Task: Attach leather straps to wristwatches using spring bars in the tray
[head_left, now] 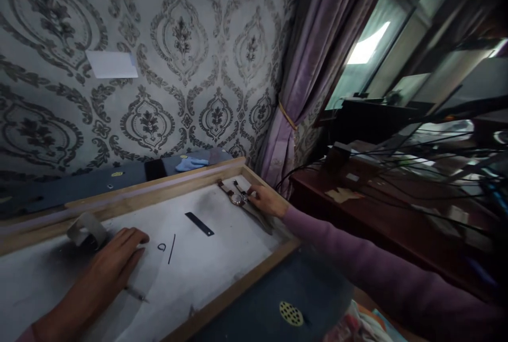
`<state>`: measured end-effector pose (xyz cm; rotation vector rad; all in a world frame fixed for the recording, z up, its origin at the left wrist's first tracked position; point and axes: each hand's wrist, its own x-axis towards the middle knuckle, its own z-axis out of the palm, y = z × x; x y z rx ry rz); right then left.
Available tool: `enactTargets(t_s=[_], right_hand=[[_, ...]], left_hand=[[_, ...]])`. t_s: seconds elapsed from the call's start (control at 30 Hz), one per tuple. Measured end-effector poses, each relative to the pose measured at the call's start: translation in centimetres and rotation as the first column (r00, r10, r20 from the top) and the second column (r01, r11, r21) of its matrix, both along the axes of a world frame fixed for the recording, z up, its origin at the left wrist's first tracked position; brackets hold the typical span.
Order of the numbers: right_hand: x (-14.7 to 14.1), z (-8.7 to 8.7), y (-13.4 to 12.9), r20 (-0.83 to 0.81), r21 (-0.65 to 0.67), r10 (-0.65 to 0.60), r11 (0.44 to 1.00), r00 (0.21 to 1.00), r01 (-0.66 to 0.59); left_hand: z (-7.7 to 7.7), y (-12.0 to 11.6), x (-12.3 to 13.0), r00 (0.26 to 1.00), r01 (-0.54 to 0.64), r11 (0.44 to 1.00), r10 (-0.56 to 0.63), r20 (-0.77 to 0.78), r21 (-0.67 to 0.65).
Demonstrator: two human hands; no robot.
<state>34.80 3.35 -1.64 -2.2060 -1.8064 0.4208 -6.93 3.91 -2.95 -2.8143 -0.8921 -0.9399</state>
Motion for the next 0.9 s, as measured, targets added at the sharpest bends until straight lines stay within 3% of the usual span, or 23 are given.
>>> enactTargets(t_s=[0.17, 0.27, 0.4, 0.5, 0.63, 0.7, 0.9], right_hand=[[-0.4, 0.9, -0.6, 0.065, 0.063, 0.052, 0.996, 0.997, -0.056], [-1.0, 1.9, -0.8, 0.062, 0.148, 0.104, 0.983, 0.993, -0.113], [-3.7, 2.6, -0.5, -0.026, 0.26, 0.323, 0.916, 0.946, -0.305], [-8.0, 2.9, -0.6, -0.107, 0.23, 0.504, 0.851, 0.857, -0.472], [-13.9, 2.6, -0.7, -0.128, 0.207, 0.63, 0.773, 0.766, -0.6], [-15.9, 2.2, -0.5, -0.051, 0.221, 0.661, 0.738, 0.748, -0.637], [-18.5, 1.6, -0.2, 0.052, 0.168, 0.726, 0.671, 0.686, -0.722]], left_hand=[[3.8, -1.6, -0.4, 0.996, -0.089, 0.996, 0.089, 0.028, -0.025], [6.9, -2.6, -1.3, 0.966, -0.236, 0.971, 0.229, 0.118, 0.044], [9.4, -2.3, -3.5, 0.81, -0.498, 0.865, 0.491, 0.32, -0.067], [8.9, -1.4, -5.4, 0.725, -0.516, 0.813, 0.582, 0.368, -0.27], [6.7, -0.3, -6.3, 0.797, -0.471, 0.82, 0.553, 0.241, -0.325], [5.8, -0.1, -6.1, 0.825, -0.459, 0.832, 0.529, 0.198, -0.312], [3.6, 0.5, -5.9, 0.866, -0.431, 0.837, 0.489, 0.109, -0.337]])
